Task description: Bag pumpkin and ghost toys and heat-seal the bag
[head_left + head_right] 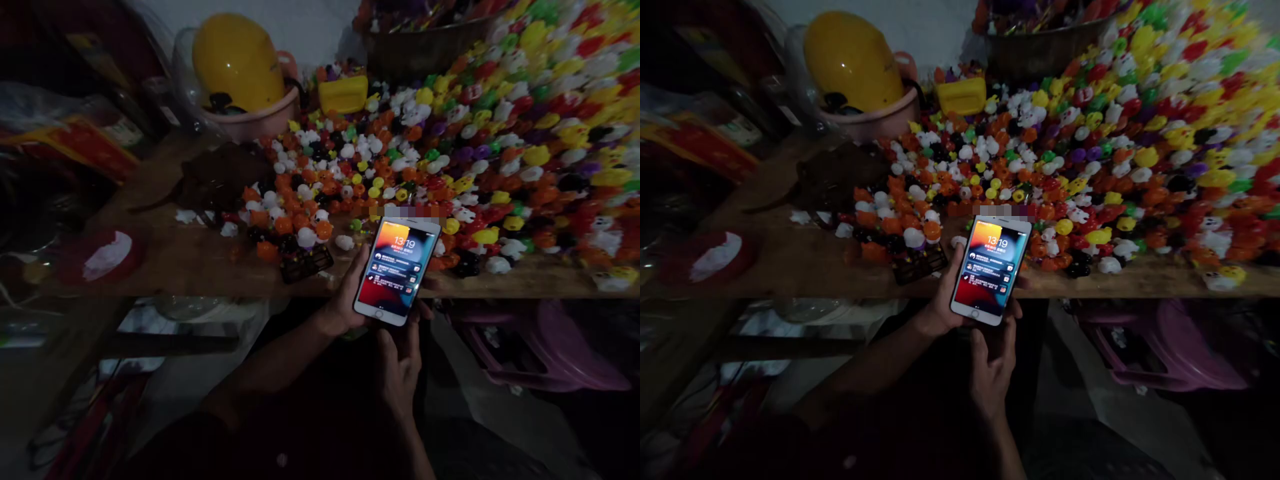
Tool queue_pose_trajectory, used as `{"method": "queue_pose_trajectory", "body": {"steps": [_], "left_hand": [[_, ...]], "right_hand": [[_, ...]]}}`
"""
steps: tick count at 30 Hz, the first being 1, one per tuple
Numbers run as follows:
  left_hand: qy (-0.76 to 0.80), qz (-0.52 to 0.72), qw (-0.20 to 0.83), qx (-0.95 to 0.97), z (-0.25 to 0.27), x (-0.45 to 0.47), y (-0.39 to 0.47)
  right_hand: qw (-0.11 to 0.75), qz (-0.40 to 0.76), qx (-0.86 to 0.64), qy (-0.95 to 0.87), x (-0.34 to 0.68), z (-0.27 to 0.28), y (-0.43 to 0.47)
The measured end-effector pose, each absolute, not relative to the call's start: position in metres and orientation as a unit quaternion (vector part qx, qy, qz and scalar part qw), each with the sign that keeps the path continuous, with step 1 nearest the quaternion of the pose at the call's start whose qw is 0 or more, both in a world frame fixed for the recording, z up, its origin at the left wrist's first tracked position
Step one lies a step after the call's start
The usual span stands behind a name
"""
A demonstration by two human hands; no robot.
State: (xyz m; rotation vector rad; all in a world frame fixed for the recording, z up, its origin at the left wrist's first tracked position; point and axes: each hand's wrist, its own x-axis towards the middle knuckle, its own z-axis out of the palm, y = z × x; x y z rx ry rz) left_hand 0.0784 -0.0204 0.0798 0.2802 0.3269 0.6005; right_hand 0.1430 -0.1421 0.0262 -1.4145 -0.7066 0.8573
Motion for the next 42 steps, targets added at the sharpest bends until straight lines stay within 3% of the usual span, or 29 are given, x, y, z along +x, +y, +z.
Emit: {"method": "queue_pose_trajectory", "body": {"steps": [14,42], "left_hand": [[0.161,0.301,0.928,0.146,0.066,0.080,-0.015],[0.158,0.306,0.937,0.064,0.055,0.076,-0.012]], "right_hand": [[0.604,0.333,-0.636,-0.346,0.146,0.031,-0.134],[0.622,0.394,-0.614,-0.283,0.135,0.020,-0.127]]}}
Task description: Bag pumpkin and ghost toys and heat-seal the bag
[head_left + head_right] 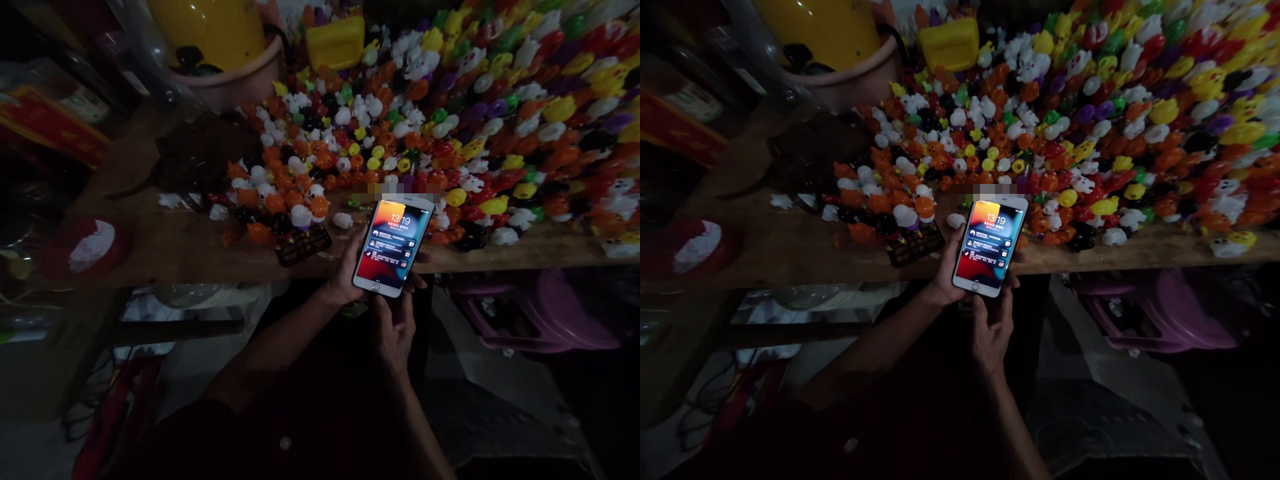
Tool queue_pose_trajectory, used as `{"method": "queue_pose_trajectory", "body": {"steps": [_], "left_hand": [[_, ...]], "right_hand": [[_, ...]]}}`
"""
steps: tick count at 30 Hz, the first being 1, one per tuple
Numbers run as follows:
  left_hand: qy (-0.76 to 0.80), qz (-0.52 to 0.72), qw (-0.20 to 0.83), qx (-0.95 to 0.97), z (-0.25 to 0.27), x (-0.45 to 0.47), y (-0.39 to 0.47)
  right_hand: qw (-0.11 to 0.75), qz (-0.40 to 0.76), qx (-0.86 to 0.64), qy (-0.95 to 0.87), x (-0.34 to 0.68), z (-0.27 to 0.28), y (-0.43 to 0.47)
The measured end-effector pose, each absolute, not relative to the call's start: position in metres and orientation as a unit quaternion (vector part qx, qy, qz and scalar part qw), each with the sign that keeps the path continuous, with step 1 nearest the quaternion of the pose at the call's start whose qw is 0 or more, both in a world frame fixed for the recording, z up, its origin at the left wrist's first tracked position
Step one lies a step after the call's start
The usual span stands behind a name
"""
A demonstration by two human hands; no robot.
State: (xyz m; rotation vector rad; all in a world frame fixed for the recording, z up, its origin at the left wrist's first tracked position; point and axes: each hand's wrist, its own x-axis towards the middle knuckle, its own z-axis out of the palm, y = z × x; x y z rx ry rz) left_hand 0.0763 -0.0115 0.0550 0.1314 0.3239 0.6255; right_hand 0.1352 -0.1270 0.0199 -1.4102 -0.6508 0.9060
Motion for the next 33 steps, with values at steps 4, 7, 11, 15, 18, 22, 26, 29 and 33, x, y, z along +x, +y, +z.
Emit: {"method": "queue_pose_trajectory", "body": {"steps": [4,7,11,15,18,22,26,29,33], "left_hand": [[0.156,0.310,0.936,0.067,0.054,0.077,-0.012],[0.160,0.301,0.936,0.083,0.054,0.079,-0.012],[0.196,0.325,0.922,0.080,0.053,0.081,-0.012],[0.233,0.354,0.903,0.071,0.052,0.083,-0.012],[0.203,0.323,0.921,0.076,0.052,0.082,-0.013],[0.178,0.328,0.925,0.069,0.045,0.080,-0.014],[0.175,0.378,0.908,0.042,0.030,0.080,-0.015],[0.166,0.364,0.915,0.044,0.025,0.081,-0.016],[0.157,0.330,0.928,0.075,0.026,0.082,-0.016]], "right_hand": [[0.634,0.396,-0.602,-0.282,0.135,0.019,-0.126],[0.644,0.395,-0.594,-0.278,0.134,0.018,-0.126],[0.648,0.393,-0.589,-0.279,0.133,0.016,-0.125],[0.658,0.385,-0.586,-0.274,0.132,0.016,-0.125],[0.655,0.386,-0.593,-0.265,0.131,0.016,-0.125],[0.652,0.403,-0.589,-0.255,0.131,0.015,-0.126],[0.654,0.415,-0.586,-0.237,0.131,0.013,-0.125],[0.657,0.409,-0.590,-0.229,0.132,0.012,-0.123],[0.649,0.407,-0.605,-0.217,0.132,0.012,-0.122]]}}
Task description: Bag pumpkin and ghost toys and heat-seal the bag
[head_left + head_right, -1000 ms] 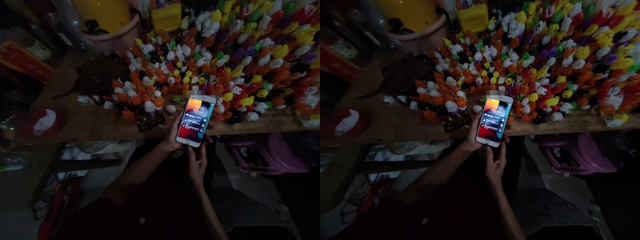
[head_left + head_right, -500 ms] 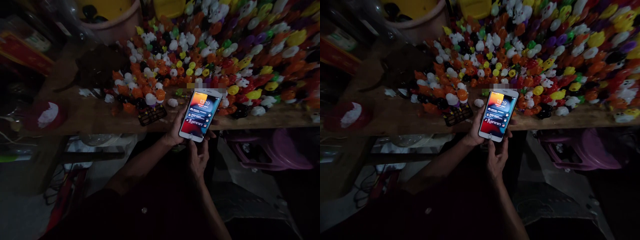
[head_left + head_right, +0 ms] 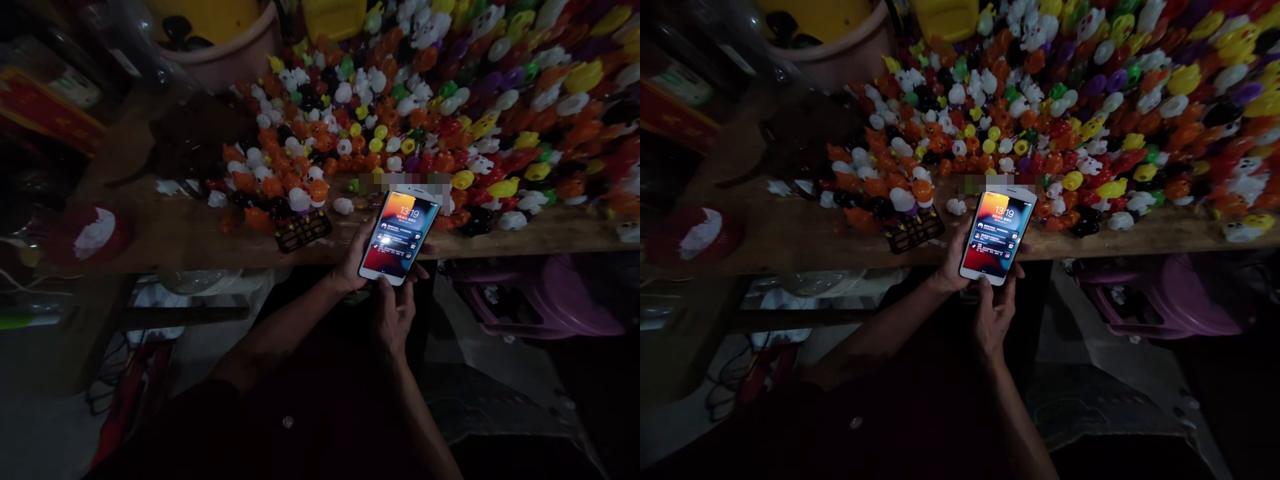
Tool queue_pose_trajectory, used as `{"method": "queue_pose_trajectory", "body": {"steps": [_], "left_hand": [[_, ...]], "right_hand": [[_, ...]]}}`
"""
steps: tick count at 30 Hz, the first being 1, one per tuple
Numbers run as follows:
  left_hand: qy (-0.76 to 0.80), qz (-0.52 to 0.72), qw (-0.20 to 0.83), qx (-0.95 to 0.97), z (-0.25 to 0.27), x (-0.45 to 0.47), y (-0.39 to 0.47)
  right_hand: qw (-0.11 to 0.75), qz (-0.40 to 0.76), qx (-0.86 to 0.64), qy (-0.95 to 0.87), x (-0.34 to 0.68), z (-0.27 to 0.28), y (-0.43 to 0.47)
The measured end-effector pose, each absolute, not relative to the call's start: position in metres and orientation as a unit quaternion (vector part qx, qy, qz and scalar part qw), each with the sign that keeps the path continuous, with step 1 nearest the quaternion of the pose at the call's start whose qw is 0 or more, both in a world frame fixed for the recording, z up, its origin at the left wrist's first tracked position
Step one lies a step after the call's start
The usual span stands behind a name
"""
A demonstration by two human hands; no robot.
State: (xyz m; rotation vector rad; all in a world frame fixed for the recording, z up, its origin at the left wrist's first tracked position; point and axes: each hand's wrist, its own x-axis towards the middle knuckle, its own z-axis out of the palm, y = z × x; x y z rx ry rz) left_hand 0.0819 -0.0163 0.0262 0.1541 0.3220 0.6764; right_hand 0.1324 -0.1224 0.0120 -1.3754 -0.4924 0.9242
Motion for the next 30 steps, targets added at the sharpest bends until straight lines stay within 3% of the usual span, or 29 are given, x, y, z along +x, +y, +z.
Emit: {"method": "queue_pose_trajectory", "body": {"steps": [24,30], "left_hand": [[0.166,0.271,0.943,0.102,0.029,0.080,-0.009],[0.185,0.320,0.924,0.099,0.017,0.080,-0.009]], "right_hand": [[0.623,0.416,-0.617,-0.240,0.138,0.006,-0.120],[0.629,0.417,-0.614,-0.230,0.137,0.001,-0.120]]}}
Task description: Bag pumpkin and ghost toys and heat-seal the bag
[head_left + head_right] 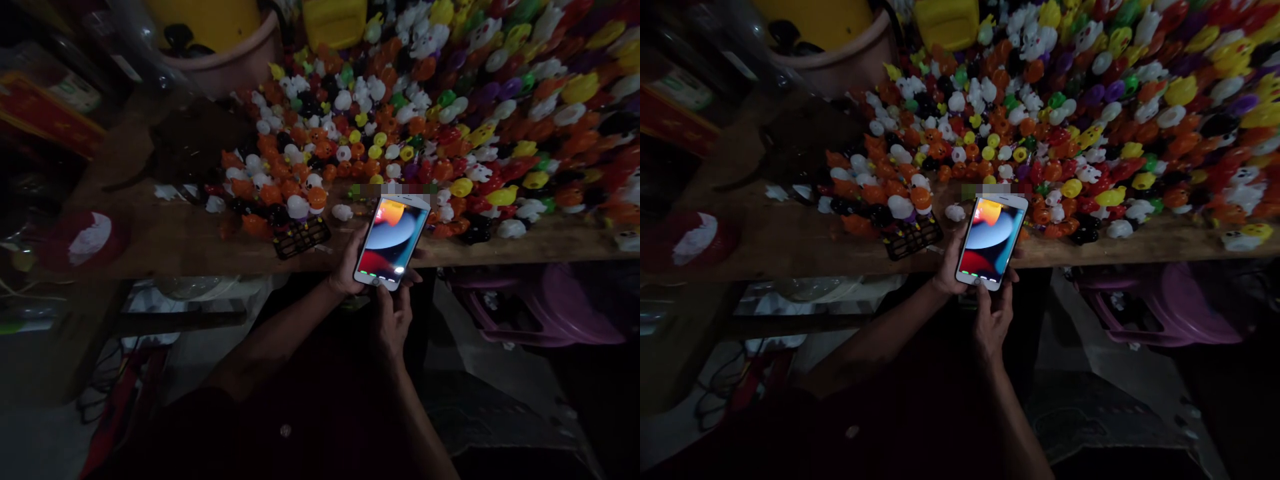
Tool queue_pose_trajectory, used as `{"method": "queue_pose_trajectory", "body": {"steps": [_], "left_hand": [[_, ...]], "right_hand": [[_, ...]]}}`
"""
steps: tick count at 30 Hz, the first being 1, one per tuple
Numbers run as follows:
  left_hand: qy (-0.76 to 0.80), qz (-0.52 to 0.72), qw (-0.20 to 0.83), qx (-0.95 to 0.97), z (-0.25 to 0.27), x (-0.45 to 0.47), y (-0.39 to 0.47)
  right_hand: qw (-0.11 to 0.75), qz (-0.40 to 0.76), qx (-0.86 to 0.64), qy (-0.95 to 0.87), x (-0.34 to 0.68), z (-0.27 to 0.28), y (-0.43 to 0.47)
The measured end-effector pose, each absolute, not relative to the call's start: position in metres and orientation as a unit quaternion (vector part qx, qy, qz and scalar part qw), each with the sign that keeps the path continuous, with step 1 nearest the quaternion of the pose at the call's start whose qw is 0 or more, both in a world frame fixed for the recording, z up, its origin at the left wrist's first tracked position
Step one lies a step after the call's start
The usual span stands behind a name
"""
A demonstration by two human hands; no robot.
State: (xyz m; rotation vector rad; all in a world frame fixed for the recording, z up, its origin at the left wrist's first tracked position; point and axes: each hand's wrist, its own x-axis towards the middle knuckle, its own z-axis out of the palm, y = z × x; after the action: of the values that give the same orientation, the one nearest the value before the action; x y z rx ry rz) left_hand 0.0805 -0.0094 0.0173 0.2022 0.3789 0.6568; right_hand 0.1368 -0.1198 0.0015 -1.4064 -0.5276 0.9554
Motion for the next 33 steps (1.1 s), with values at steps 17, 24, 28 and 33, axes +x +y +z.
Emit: {"method": "queue_pose_trajectory", "body": {"steps": [17,24,28,33], "left_hand": [[0.188,0.294,0.933,0.092,0.030,0.079,-0.012],[0.205,0.306,0.925,0.092,0.031,0.081,-0.014],[0.222,0.305,0.923,0.080,0.033,0.082,-0.016],[0.246,0.306,0.917,0.074,0.031,0.085,-0.018]], "right_hand": [[0.633,0.138,-0.627,-0.433,0.165,-0.005,-0.140],[0.499,-0.052,-0.591,-0.632,0.175,-0.006,-0.146],[0.486,-0.036,-0.609,-0.625,0.175,-0.009,-0.144],[0.482,-0.081,-0.601,-0.632,0.184,0.003,-0.135]]}}
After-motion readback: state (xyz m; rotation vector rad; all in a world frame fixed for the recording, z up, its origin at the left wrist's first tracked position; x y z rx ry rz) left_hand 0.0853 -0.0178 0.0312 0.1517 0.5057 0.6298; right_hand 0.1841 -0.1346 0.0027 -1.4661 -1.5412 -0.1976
